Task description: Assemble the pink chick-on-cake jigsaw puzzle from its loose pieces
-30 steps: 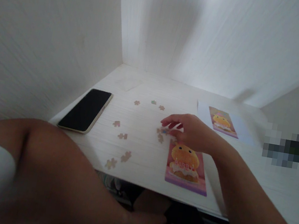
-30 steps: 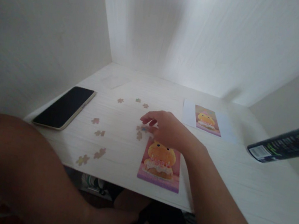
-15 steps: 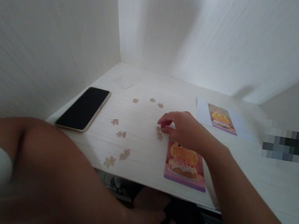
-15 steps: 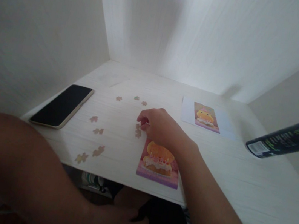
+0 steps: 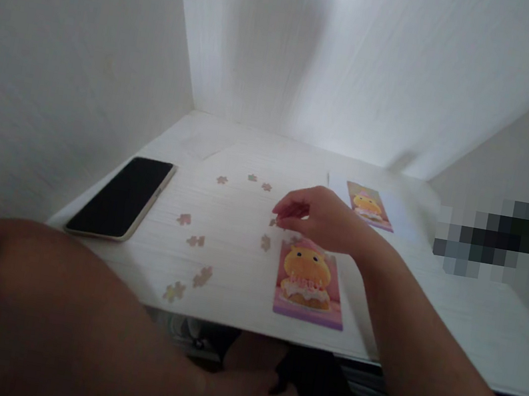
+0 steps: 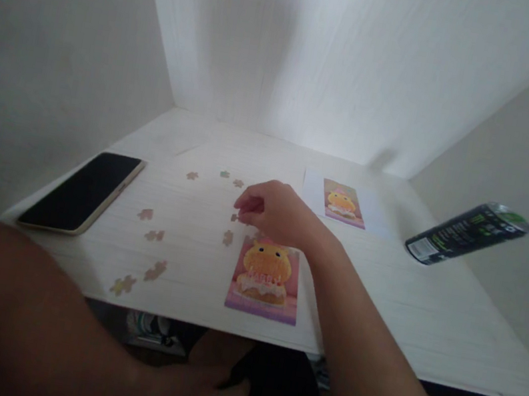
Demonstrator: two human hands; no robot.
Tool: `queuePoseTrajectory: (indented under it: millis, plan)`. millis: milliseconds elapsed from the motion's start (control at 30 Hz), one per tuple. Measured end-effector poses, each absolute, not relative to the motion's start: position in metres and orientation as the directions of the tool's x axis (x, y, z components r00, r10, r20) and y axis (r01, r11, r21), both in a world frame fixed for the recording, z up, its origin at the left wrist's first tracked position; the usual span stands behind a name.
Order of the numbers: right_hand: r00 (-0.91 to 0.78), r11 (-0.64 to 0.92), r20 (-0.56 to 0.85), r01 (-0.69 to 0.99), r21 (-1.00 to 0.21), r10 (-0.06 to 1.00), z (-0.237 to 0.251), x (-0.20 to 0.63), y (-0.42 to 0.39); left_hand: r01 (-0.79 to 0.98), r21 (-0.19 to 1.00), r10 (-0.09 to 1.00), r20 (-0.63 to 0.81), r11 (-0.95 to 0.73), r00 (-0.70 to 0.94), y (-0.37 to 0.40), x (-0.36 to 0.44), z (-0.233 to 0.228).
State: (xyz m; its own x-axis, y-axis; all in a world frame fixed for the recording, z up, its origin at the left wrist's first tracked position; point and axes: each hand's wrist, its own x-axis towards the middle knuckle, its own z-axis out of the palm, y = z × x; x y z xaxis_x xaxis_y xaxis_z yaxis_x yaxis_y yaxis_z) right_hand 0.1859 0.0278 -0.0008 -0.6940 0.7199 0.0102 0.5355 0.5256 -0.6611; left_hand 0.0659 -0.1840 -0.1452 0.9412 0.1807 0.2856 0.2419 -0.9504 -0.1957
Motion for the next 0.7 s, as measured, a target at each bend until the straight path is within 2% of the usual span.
queuePoseTrajectory:
  millis: [133,233,433,567,700]
  plan:
    - [-0.538,0.362,0.102,0.405,-0.84,0.837,0.011,0.215,0.041,0.229,-0.227,0.157,0.296,-0.947,0.942,-0.182,0.066,-0.148]
    - [-0.383,0.203,0.061,0.343,-0.917,0.922,0.01,0.232,0.045,0.223,-0.251,0.14,0.308,-0.942,0.941,-0.181,0.066,-0.146]
    - [-0.261,-0.095,-0.192,0.342,-0.935,0.946,-0.015,0.252,0.032,0.228,-0.256,0.148,0.295,-0.939,0.944,-0.179,0.067,-0.147]
    - [-0.214,-0.185,-0.247,0.271,-0.945,0.945,-0.031,0.268,0.02,0.219,-0.213,0.142,0.326,-0.952,0.935,-0.181,0.068,-0.152]
    - [-0.174,-0.213,-0.248,0.199,-0.957,0.953,-0.036,0.272,0.016,0.246,-0.195,0.191,0.262,-0.95,0.946,-0.183,0.068,-0.146]
